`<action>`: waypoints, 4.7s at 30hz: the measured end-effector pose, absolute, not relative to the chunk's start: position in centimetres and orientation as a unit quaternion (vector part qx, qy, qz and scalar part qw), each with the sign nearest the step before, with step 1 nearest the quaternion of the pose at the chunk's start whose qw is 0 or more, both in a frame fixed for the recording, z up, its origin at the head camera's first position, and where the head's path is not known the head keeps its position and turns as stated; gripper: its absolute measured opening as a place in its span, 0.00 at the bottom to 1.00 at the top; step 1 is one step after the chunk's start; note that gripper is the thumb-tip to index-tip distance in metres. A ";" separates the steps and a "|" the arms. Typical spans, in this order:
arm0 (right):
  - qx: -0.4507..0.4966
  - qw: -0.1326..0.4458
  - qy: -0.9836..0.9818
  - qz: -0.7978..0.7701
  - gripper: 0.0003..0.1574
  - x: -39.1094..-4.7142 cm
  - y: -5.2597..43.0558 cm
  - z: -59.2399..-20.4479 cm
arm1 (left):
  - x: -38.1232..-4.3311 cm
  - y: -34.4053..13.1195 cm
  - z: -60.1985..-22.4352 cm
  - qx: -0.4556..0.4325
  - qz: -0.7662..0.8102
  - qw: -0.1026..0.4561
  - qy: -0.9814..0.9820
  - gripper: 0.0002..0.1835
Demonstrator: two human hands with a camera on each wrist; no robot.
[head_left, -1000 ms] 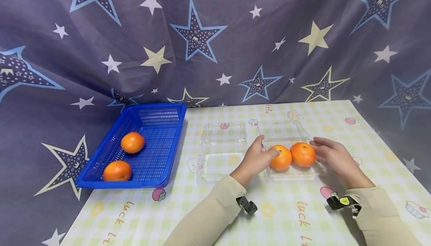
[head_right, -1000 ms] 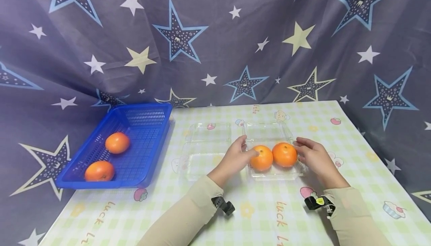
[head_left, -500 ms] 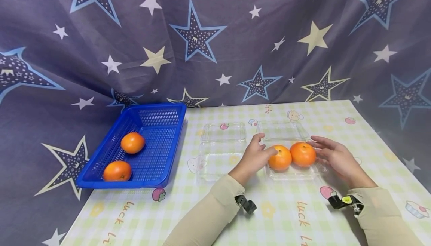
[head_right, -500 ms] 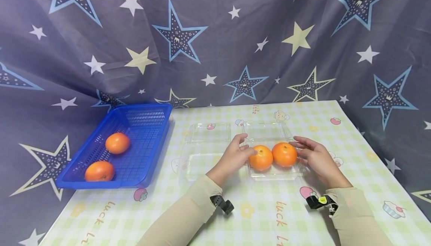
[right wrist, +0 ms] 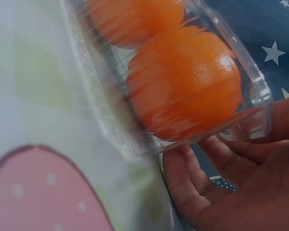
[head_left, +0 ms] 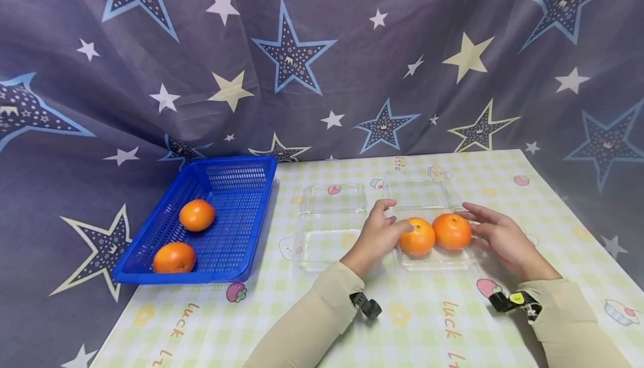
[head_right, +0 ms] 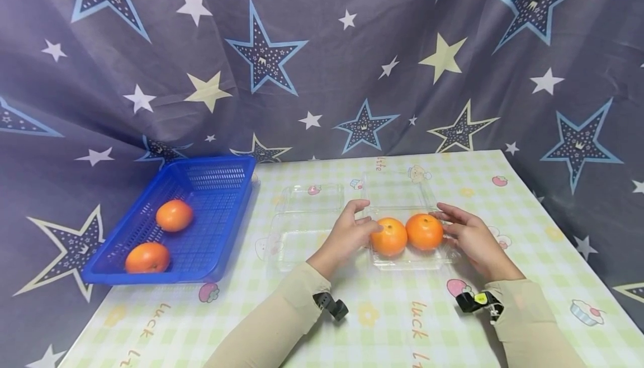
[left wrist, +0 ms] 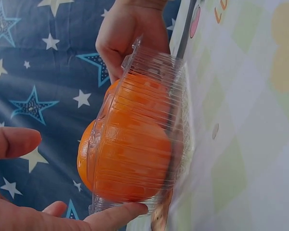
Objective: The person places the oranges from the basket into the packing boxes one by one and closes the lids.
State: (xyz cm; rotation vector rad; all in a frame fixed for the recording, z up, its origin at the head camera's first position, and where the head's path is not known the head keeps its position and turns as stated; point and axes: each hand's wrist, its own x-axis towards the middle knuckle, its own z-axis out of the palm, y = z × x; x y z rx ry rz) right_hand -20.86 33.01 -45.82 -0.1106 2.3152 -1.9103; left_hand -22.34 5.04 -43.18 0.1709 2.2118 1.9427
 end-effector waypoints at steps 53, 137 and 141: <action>-0.112 0.028 0.702 -0.703 0.41 -20.7 33.6 -46.5 | -23.0 5.2 -43.1 0.020 0.700 0.095 0.707 0.42; -0.126 0.202 0.692 -0.682 0.18 -19.3 37.7 -44.1 | -20.4 7.0 -43.4 0.011 0.614 0.136 0.777 0.36; -0.168 0.207 0.680 -0.683 0.21 -19.3 38.0 -44.3 | -20.5 7.1 -43.6 0.014 0.604 0.136 0.785 0.21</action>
